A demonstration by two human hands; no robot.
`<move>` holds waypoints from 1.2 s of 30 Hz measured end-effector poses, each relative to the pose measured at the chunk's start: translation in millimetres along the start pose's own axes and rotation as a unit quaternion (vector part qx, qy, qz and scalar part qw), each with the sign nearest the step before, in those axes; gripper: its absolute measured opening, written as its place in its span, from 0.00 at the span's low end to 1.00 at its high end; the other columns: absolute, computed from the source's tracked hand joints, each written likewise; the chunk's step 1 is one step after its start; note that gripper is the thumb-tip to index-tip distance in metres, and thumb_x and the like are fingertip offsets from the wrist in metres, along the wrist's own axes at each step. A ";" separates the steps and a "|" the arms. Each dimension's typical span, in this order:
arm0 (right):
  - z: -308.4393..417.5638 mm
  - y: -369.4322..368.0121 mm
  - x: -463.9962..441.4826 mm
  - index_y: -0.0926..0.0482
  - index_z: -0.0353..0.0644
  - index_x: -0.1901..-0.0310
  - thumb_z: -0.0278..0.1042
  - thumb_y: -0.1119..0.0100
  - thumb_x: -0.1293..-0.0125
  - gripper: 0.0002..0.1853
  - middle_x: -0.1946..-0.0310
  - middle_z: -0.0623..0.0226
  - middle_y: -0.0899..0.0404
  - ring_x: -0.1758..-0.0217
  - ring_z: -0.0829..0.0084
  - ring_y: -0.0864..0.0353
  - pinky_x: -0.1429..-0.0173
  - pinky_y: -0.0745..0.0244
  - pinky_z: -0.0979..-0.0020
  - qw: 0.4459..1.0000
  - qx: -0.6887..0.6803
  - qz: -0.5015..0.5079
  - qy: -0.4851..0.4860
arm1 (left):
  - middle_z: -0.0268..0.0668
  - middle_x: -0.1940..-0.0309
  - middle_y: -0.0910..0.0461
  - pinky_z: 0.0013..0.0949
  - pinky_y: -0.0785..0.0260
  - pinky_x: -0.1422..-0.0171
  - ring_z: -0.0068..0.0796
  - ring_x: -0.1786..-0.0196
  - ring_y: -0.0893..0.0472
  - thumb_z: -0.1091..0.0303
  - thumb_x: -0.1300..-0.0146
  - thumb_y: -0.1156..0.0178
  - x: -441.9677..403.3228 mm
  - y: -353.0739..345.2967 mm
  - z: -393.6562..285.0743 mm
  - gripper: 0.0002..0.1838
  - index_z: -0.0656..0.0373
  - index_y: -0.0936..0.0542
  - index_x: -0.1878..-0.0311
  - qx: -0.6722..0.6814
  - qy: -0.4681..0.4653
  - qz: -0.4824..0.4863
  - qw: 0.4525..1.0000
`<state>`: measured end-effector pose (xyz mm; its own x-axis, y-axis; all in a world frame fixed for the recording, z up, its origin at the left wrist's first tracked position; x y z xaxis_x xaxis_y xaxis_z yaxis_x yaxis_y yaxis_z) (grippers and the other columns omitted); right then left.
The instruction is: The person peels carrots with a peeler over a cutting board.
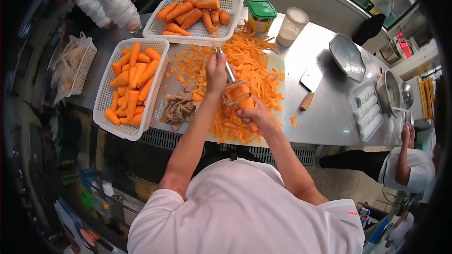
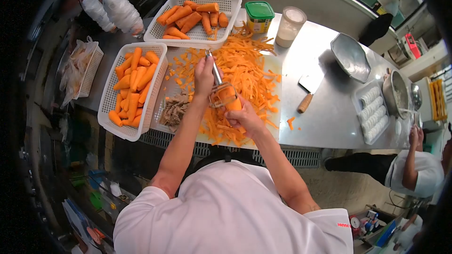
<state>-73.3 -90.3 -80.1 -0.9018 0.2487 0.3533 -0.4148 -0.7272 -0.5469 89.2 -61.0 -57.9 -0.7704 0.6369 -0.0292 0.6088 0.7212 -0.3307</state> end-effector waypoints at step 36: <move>5.6 16.5 14.6 0.37 0.36 0.33 0.21 0.38 0.49 0.38 0.55 0.44 0.19 0.48 0.47 0.19 0.46 0.25 0.59 0.849 0.476 -0.200 0.114 | 0.38 0.79 0.26 0.35 0.30 0.76 0.31 0.81 0.22 0.63 0.24 0.52 -45.9 9.1 30.4 0.14 0.63 0.34 0.65 -0.287 -0.048 -0.064 0.954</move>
<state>-92.7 -102.2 -79.7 -0.7574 0.6355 0.1499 -0.5050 -0.7158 0.4823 124.4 -91.9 -88.3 -0.8421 0.5259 -0.1196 0.4909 0.8392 0.2339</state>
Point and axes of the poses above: each hand's wrist, its own x-axis away from the middle knuckle, its own y-axis out of the back of the hand, z = x × y, the point moved 4 cm from there along -x, towards the middle knuckle
